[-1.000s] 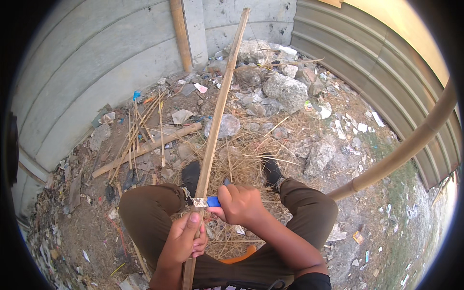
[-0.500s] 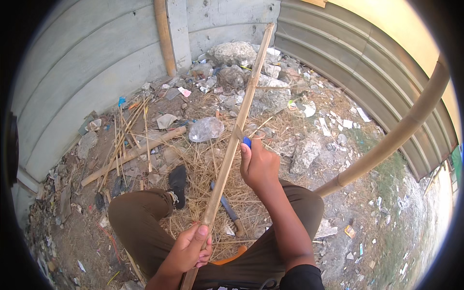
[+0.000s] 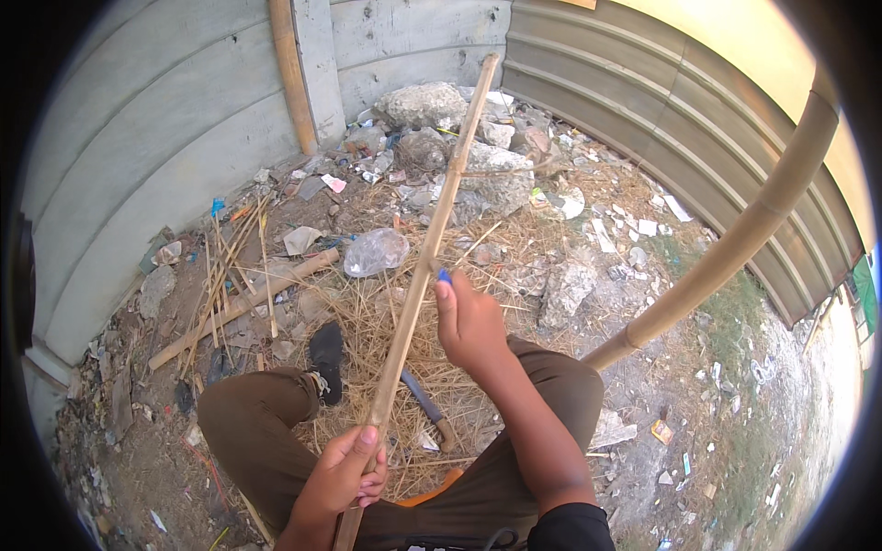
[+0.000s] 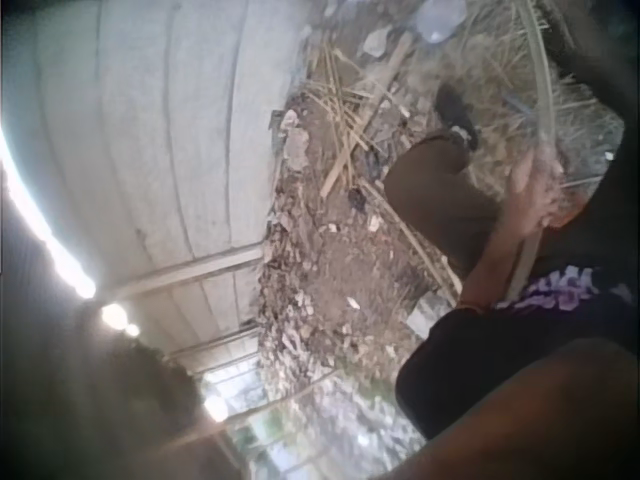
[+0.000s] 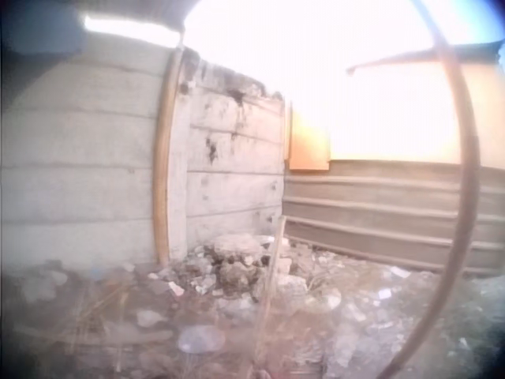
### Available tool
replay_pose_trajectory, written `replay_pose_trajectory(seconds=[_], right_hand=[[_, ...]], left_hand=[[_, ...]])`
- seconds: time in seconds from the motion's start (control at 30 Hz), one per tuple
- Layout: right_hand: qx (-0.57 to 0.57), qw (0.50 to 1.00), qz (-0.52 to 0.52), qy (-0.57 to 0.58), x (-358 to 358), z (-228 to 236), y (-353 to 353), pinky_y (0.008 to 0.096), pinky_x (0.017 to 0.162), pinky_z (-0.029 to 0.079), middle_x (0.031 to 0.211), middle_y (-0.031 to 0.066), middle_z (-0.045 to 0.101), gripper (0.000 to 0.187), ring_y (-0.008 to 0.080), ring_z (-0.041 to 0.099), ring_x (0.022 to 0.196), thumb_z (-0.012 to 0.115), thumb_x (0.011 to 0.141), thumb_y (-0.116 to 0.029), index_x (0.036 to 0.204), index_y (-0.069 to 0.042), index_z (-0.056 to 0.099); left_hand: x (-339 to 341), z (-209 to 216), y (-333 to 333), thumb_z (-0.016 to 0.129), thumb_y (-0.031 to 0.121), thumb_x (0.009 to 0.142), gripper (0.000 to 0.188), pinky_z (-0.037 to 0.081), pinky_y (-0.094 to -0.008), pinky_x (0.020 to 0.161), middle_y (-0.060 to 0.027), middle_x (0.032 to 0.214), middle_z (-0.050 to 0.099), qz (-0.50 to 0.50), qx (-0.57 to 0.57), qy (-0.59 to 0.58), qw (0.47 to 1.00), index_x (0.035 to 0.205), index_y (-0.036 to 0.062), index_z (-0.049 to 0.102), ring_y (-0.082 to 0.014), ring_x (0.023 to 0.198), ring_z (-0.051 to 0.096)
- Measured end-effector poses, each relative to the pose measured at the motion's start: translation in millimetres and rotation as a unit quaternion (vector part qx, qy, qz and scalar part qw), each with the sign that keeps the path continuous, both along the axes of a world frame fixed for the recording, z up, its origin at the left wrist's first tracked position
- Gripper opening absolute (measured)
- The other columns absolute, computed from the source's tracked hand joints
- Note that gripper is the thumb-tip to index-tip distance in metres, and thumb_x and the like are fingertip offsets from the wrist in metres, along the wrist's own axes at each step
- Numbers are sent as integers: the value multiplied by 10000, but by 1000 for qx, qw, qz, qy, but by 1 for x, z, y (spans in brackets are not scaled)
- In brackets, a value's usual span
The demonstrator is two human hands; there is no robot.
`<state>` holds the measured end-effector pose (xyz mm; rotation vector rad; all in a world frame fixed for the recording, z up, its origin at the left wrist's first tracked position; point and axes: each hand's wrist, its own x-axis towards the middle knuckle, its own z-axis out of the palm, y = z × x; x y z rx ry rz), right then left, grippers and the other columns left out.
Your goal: The person sits cross-legged on the ground and uses a knife to sharpen a long, thin wooden stick. They hold the stick with one hand and scrape the blade along its length to remove bark and smooth the surface. The person rotates the stick periodically to work on different sides.
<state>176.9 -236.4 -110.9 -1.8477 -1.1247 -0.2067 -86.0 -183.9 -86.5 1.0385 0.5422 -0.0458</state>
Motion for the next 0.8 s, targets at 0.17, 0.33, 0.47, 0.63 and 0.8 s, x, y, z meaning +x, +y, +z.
replay_pose_trajectory(seconds=[0.17, 0.33, 0.47, 0.63, 0.8], right_hand=[[-10, 982, 157, -109, -64, -15, 0, 407, 432, 414, 577, 120, 504, 372, 313, 554, 476, 518, 1010, -376, 856, -39, 489], [22, 957, 210, -197, -73, -9, 2, 389, 419, 421, 593, 91, 507, 426, 287, 550, 463, 550, 984, -434, 815, -48, 483], [3, 982, 116, -148, -56, -3, 3, 404, 426, 415, 542, 102, 466, 438, 322, 528, 439, 447, 1031, -403, 825, -19, 496], [-16, 980, 79, -180, -40, 9, -7, 390, 419, 409, 551, 88, 502, 418, 297, 535, 442, 509, 1005, -424, 831, -44, 500], [-23, 976, 62, -208, -36, 10, -6, 377, 413, 408, 559, 79, 523, 422, 281, 538, 439, 546, 989, -445, 828, -59, 498]], left_hand=[[-11, 9, 18, 361, 431, 1087, 430, 327, -222, 386, 24, 555, 356, 62, -28, -43, 997, 900, 59, 466, -55, 423, 332], [-18, 9, 21, 364, 436, 1085, 434, 319, -224, 381, 24, 556, 346, 50, -96, -79, 991, 895, 58, 462, -58, 429, 335], [-17, 4, 13, 364, 450, 1081, 447, 323, -224, 381, 24, 560, 345, 24, -76, -53, 995, 884, 59, 453, -56, 439, 349], [-12, 9, 6, 347, 438, 1086, 450, 281, -233, 365, 18, 528, 297, 8, -57, -56, 997, 859, 59, 434, -63, 419, 311], [-10, 8, 6, 355, 449, 1081, 453, 274, -231, 370, 19, 530, 299, 7, -52, -54, 997, 864, 59, 434, -63, 422, 311]])
